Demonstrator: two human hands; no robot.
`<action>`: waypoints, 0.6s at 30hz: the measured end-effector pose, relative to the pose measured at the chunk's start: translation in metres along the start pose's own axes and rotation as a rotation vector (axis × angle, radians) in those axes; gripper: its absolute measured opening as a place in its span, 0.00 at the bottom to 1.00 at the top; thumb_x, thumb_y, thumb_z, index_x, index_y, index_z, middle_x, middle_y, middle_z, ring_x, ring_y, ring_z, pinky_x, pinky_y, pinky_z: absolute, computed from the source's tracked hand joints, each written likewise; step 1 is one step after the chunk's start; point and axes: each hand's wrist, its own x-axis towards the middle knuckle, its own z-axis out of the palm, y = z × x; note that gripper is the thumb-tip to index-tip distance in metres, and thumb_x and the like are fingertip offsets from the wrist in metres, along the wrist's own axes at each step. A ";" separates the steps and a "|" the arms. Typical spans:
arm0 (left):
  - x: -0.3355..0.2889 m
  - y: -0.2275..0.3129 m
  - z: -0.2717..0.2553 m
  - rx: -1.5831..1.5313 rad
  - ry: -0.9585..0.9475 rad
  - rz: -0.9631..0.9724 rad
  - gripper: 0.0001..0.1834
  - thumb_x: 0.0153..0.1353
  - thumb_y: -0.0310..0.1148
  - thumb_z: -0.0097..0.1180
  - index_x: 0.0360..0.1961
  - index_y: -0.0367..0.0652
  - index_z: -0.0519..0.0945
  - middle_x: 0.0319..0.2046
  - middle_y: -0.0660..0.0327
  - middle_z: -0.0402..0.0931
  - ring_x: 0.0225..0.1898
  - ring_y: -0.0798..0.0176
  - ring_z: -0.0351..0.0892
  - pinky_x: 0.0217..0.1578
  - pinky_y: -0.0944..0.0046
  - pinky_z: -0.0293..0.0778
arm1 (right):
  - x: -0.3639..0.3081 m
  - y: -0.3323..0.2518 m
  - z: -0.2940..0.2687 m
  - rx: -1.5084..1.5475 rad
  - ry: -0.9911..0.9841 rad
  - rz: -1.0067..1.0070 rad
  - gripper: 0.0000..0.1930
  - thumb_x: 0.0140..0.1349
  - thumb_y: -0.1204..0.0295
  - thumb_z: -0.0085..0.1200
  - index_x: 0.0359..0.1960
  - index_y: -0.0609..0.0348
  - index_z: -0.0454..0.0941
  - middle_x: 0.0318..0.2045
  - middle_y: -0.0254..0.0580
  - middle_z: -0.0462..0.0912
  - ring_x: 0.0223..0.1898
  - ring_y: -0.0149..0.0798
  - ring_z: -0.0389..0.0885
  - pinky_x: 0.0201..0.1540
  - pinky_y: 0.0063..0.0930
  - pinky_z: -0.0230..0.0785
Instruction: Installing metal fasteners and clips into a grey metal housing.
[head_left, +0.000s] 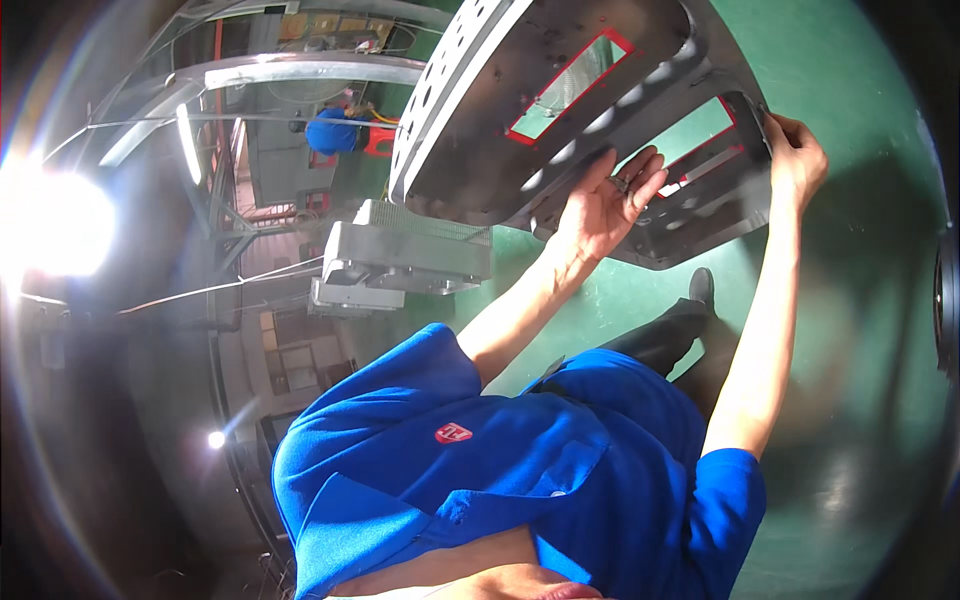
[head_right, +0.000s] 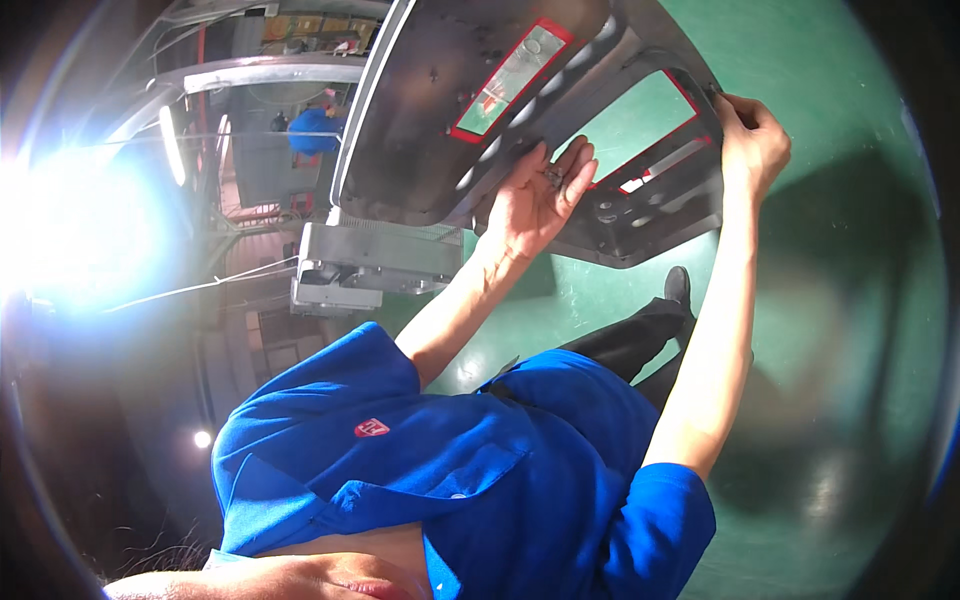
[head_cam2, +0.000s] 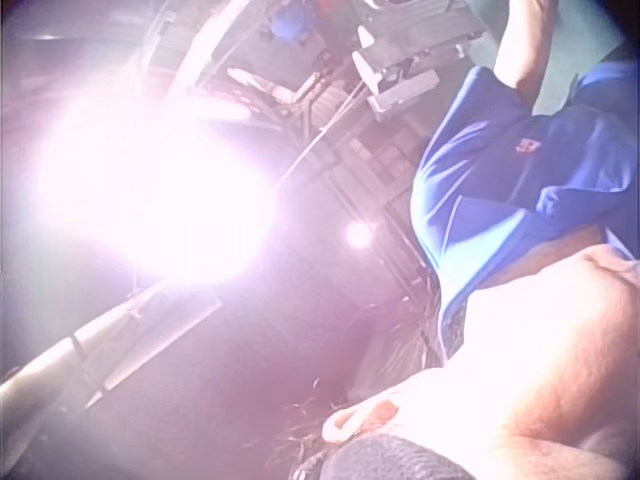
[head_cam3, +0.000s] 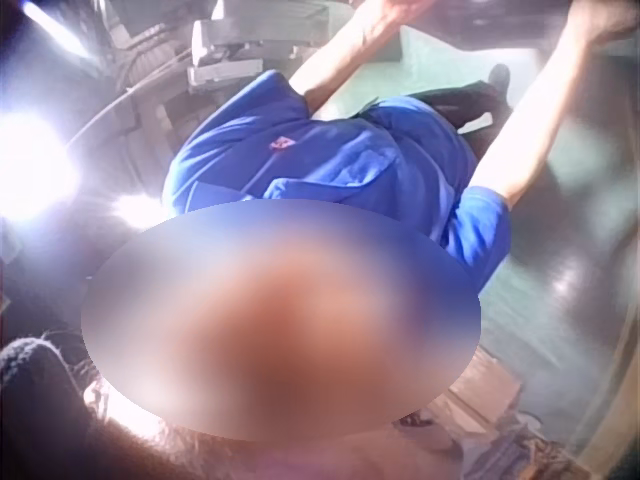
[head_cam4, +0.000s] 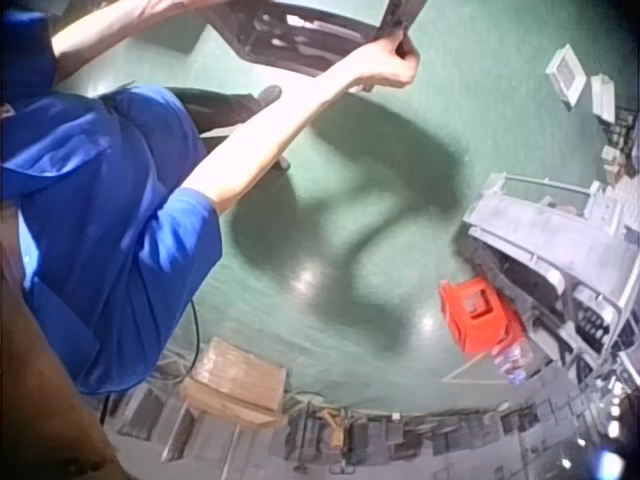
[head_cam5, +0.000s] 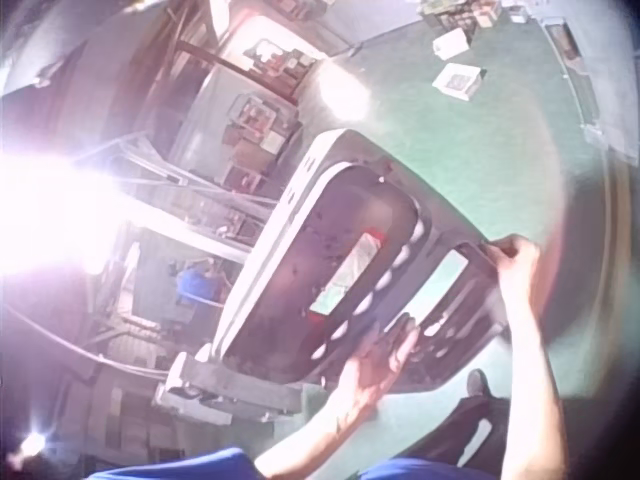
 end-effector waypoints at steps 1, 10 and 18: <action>-0.002 0.002 -0.003 -0.016 -0.013 -0.010 0.09 0.64 0.31 0.48 0.34 0.34 0.70 0.52 0.44 0.65 0.55 0.46 0.68 0.58 0.48 0.68 | -0.003 -0.001 0.001 -0.024 -0.012 -0.013 0.08 0.49 0.68 0.62 0.30 0.57 0.84 0.24 0.36 0.84 0.27 0.28 0.80 0.37 0.22 0.70; 0.004 -0.001 0.002 -0.165 -0.038 -0.074 0.10 0.65 0.33 0.47 0.39 0.35 0.68 0.55 0.43 0.62 0.60 0.42 0.61 0.59 0.41 0.63 | 0.018 -0.013 0.000 -0.208 -0.168 -0.075 0.16 0.53 0.56 0.58 0.33 0.56 0.83 0.28 0.40 0.84 0.33 0.36 0.81 0.41 0.27 0.68; 0.016 -0.002 0.012 -0.249 -0.038 -0.054 0.28 0.67 0.38 0.41 0.56 0.24 0.53 0.59 0.41 0.59 0.63 0.40 0.54 0.63 0.42 0.57 | 0.000 -0.054 -0.001 -0.047 -0.253 -0.136 0.14 0.57 0.62 0.59 0.32 0.62 0.79 0.26 0.36 0.81 0.28 0.27 0.76 0.35 0.21 0.67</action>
